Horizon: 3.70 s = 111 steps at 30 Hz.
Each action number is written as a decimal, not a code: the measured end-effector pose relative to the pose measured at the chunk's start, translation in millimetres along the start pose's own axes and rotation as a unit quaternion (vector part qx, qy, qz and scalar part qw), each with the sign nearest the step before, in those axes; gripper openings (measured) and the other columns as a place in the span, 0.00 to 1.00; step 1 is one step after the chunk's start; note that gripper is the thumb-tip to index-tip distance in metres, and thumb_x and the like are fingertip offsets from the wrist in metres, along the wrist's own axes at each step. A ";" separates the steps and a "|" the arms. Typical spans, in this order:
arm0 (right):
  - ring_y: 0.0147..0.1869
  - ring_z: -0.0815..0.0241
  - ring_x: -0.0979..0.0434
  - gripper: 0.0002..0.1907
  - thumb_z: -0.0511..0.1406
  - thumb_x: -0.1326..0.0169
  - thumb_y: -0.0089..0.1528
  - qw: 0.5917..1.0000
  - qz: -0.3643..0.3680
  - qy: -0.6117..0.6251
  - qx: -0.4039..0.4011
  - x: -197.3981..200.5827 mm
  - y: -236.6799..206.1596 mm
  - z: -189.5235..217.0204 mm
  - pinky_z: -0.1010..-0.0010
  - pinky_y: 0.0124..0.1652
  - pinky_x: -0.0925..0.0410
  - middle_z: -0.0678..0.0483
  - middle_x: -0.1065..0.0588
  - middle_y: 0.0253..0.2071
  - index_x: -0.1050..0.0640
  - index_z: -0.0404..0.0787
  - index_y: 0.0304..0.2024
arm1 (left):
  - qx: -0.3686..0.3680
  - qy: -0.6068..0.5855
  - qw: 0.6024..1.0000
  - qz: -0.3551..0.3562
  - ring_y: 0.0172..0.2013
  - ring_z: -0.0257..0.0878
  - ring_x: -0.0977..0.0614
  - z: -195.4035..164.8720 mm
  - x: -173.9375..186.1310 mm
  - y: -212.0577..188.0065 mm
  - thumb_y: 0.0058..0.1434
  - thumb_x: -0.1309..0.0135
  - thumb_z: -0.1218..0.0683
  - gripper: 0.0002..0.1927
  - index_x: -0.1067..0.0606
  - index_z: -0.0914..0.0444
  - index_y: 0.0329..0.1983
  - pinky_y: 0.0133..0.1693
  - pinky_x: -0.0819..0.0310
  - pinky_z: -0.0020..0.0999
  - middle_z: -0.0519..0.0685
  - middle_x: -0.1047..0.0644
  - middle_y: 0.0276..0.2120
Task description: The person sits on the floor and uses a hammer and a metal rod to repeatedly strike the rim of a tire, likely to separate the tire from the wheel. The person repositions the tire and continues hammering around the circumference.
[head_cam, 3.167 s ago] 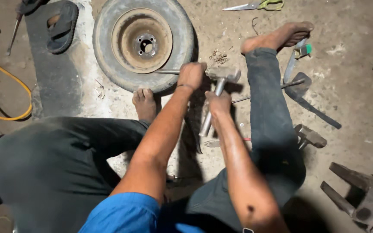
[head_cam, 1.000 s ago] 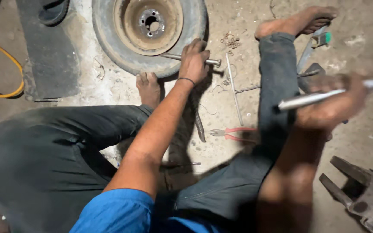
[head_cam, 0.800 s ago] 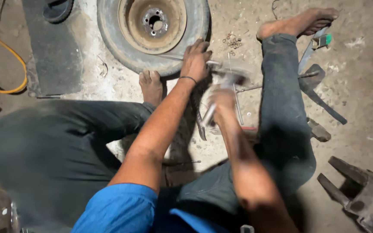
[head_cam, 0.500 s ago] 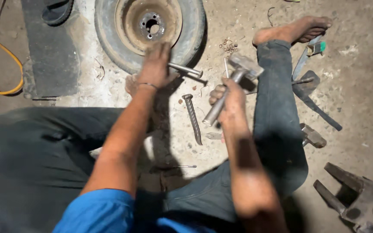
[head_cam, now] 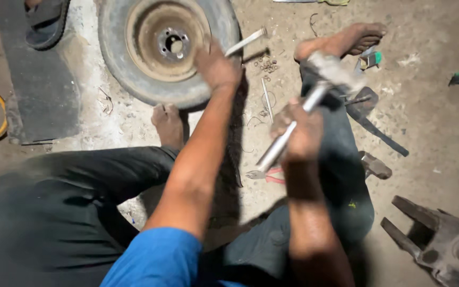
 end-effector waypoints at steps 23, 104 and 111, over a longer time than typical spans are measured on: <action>0.26 0.66 0.34 0.08 0.39 0.47 0.70 0.983 -0.131 0.024 0.129 88.3 32.6 33.1 0.71 0.26 0.34 0.59 0.34 0.26 0.30 0.43 0.42 | -0.319 -0.101 0.922 0.192 0.40 0.57 0.20 12.6 7.8 -50.0 0.48 0.36 0.54 0.10 0.24 0.61 0.29 0.42 0.30 0.54 0.55 0.20 0.31; 0.24 0.66 0.36 0.15 0.38 0.45 0.66 0.931 0.070 0.268 -0.239 59.2 30.4 -5.1 0.71 0.27 0.36 0.61 0.36 0.22 0.36 0.47 0.28 | -0.369 -0.078 0.847 0.375 0.35 0.60 0.20 41.4 61.0 -128.4 0.58 0.42 0.49 0.11 0.21 0.61 0.29 0.38 0.28 0.55 0.61 0.21 0.28; 0.24 0.67 0.35 0.13 0.37 0.44 0.67 0.951 0.057 0.240 -0.186 64.6 28.1 11.2 0.72 0.28 0.36 0.61 0.35 0.23 0.33 0.46 0.30 | -0.082 -0.234 0.896 0.369 0.41 0.57 0.17 0.1 13.7 -187.5 0.59 0.41 0.38 0.24 0.20 0.64 0.35 0.44 0.24 0.49 0.60 0.19 0.35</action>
Point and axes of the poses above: each hand's wrist, its own y-axis towards the middle knuckle, its own x-axis out of the back of the hand, z = x × y, the point moved 4 cm from there along y, towards the middle knuckle
